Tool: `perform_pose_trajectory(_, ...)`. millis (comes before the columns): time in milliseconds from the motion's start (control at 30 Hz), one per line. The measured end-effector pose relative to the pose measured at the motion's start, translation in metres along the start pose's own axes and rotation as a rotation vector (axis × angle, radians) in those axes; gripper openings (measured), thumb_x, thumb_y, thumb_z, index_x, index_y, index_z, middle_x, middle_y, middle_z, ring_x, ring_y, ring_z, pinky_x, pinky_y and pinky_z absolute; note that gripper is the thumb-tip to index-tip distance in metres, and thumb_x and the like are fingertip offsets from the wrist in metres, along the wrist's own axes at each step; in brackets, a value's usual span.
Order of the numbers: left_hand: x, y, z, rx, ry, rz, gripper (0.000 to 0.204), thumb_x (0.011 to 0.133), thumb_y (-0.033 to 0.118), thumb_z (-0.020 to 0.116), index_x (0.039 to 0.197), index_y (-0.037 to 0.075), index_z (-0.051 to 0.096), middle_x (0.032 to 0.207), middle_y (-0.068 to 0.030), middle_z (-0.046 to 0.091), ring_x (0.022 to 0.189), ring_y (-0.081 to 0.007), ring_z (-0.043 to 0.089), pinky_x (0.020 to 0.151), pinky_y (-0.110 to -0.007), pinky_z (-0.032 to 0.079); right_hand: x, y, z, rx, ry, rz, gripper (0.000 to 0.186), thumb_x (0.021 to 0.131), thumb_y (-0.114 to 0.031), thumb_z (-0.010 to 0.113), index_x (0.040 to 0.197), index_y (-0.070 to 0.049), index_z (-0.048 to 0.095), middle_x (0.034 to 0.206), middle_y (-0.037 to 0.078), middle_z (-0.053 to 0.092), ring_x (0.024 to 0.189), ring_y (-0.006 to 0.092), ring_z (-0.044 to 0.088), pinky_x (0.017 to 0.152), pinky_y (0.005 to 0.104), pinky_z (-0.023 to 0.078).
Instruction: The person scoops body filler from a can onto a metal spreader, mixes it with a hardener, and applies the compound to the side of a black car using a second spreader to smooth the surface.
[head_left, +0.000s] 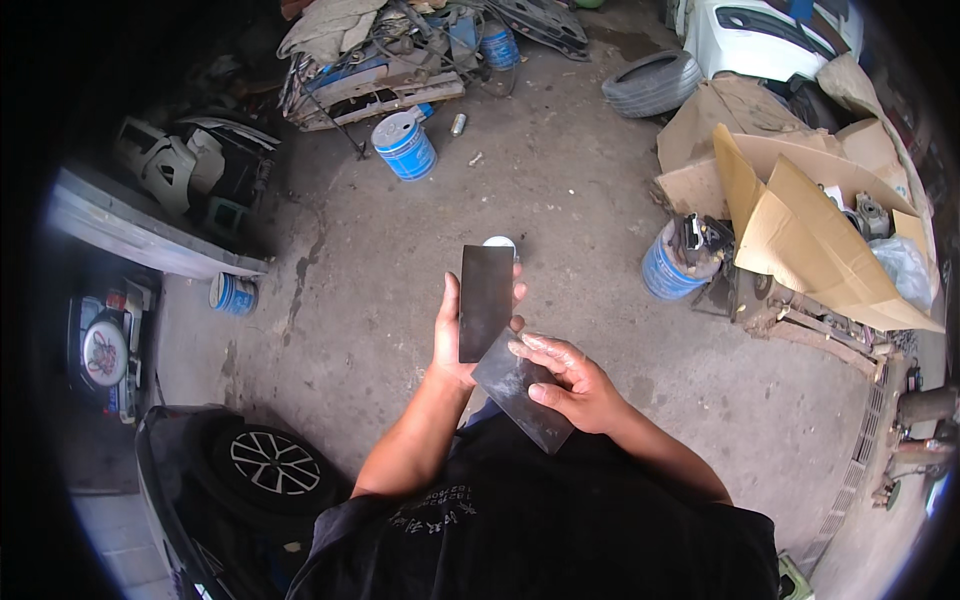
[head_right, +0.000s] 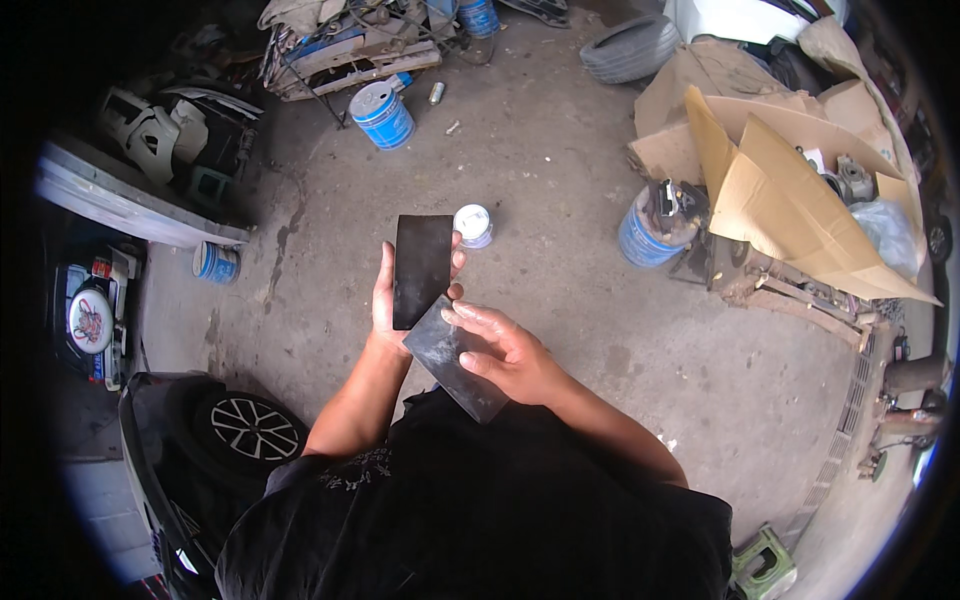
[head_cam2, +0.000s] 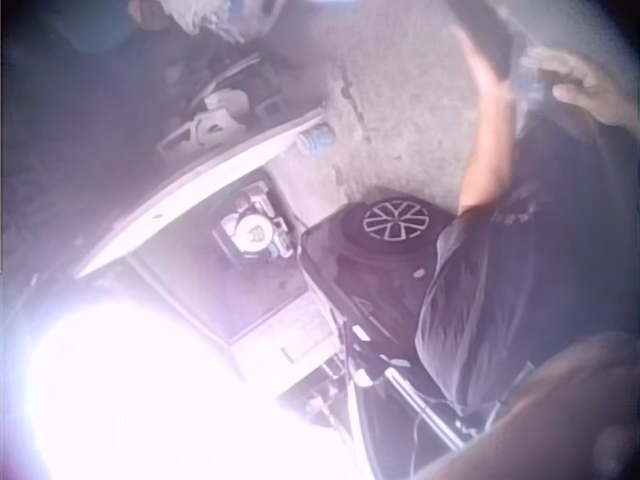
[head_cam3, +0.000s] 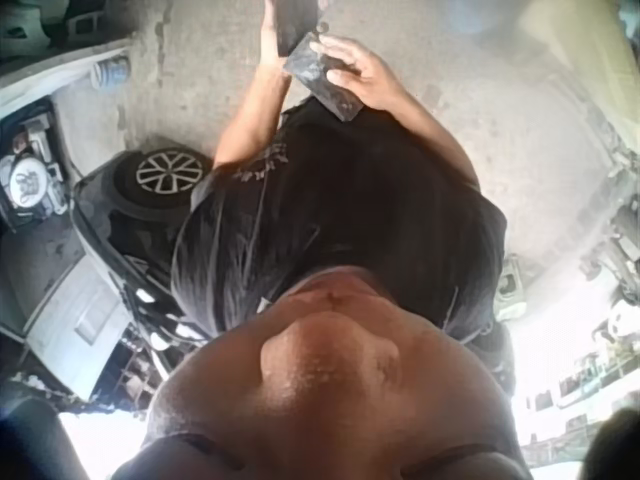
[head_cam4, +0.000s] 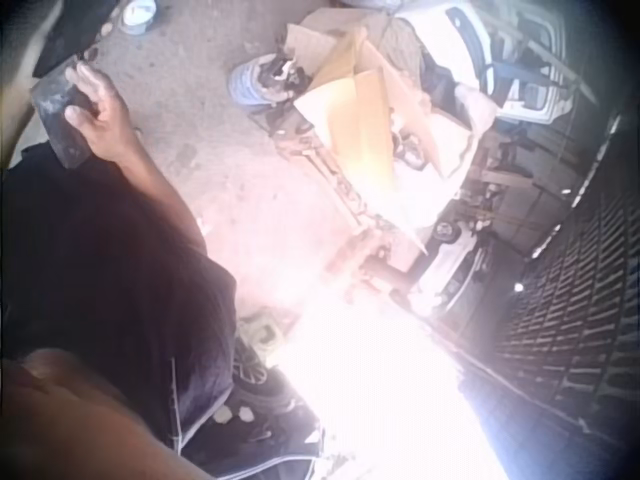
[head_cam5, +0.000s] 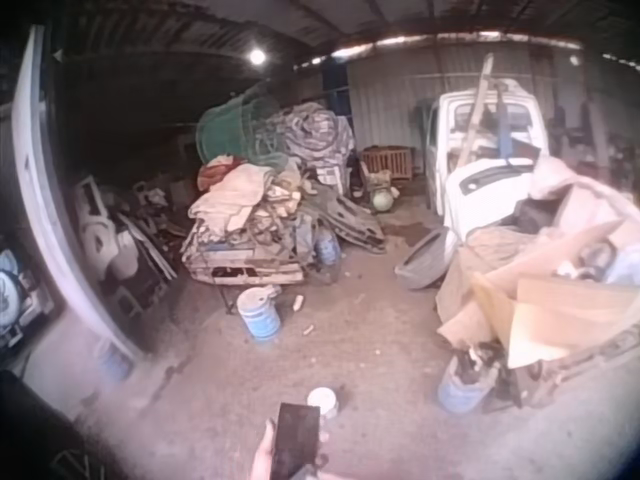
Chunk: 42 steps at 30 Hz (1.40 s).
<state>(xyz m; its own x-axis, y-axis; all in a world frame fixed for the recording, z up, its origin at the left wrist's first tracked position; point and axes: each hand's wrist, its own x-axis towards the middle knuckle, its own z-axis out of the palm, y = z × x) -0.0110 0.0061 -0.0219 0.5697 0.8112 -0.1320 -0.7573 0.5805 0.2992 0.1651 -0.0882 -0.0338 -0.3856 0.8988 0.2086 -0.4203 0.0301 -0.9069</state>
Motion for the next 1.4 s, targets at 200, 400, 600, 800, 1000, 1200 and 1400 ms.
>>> perform_pose_trajectory(200, 0.002, -0.01, -0.006, 0.361, 0.34, 0.082, 0.059, 0.098, 0.057, 0.043, 0.131, 0.009, 0.051, 0.119, -0.0064, 0.059, 0.096, -0.0179, 0.058, 0.078, -0.034, 0.053, 0.018, -0.004, 0.003, -0.133, 0.049, 0.118, 0.057, 0.095, -0.007, 0.058, 0.144, 0.001, 0.031, 0.143, 0.017, 0.048, 0.132, 0.0241, 0.045, 0.105, 0.0356, 0.042)
perform_pose_trajectory(400, -0.004, -0.007, 0.016, 0.349, 0.301, 0.03, 0.053, 0.1, 0.051, 0.043, 0.125, 0.007, 0.055, 0.115, -0.0071, 0.06, 0.103, -0.0206, 0.058, 0.087, -0.036, 0.05, 0.026, -0.017, 0.001, -0.146, 0.081, 0.138, 0.06, 0.093, -0.006, 0.057, 0.146, 0.001, 0.028, 0.14, 0.017, 0.051, 0.129, 0.0207, 0.048, 0.104, 0.0344, 0.042)
perform_pose_trajectory(600, -0.012, -0.004, 0.018, 0.385, 0.315, -0.043, 0.051, 0.098, 0.049, 0.05, 0.127, 0.007, 0.056, 0.121, -0.006, 0.059, 0.106, -0.0203, 0.057, 0.089, -0.037, 0.048, 0.038, -0.032, -0.006, -0.12, 0.205, 0.218, 0.06, 0.093, -0.006, 0.058, 0.145, 0.0, 0.03, 0.135, 0.018, 0.056, 0.122, 0.0196, 0.055, 0.1, 0.0334, 0.045)
perform_pose_trajectory(800, -0.01, 0.002, 0.027, 0.464, 0.39, -0.071, 0.052, 0.098, 0.05, 0.049, 0.126, 0.006, 0.056, 0.116, -0.007, 0.061, 0.106, -0.0209, 0.058, 0.089, -0.037, 0.048, 0.019, -0.026, 0.011, -0.291, 0.14, 0.169, 0.061, 0.094, -0.013, 0.06, 0.145, 0.002, 0.03, 0.132, 0.017, 0.059, 0.13, 0.0224, 0.05, 0.104, 0.0338, 0.041)
perform_pose_trajectory(1000, -0.011, 0.002, 0.028, 0.433, 0.327, -0.063, 0.053, 0.098, 0.05, 0.049, 0.125, 0.005, 0.056, 0.116, -0.0088, 0.06, 0.106, -0.0218, 0.057, 0.086, -0.038, 0.05, 0.039, -0.038, -0.006, -0.211, 0.199, 0.203, 0.057, 0.096, -0.006, 0.057, 0.145, 0.003, 0.029, 0.135, 0.02, 0.054, 0.121, 0.0182, 0.054, 0.095, 0.0299, 0.048)
perform_pose_trajectory(1200, -0.008, 0.001, 0.033, 0.424, 0.383, -0.067, 0.054, 0.097, 0.049, 0.051, 0.125, 0.004, 0.056, 0.115, -0.0084, 0.061, 0.104, -0.0208, 0.058, 0.087, -0.038, 0.049, 0.038, -0.035, -0.008, -0.262, 0.234, 0.193, 0.055, 0.095, -0.004, 0.056, 0.144, 0.002, 0.031, 0.135, 0.021, 0.054, 0.125, 0.0213, 0.053, 0.098, 0.0313, 0.045)
perform_pose_trajectory(1400, -0.006, 0.003, 0.035, 0.483, 0.371, -0.041, 0.052, 0.098, 0.048, 0.051, 0.125, 0.004, 0.055, 0.116, -0.0074, 0.061, 0.104, -0.0197, 0.058, 0.084, -0.037, 0.05, 0.024, -0.029, 0.008, -0.323, 0.203, 0.137, 0.054, 0.093, -0.012, 0.059, 0.141, 0.0, 0.038, 0.13, 0.017, 0.06, 0.125, 0.0241, 0.055, 0.102, 0.0356, 0.044)
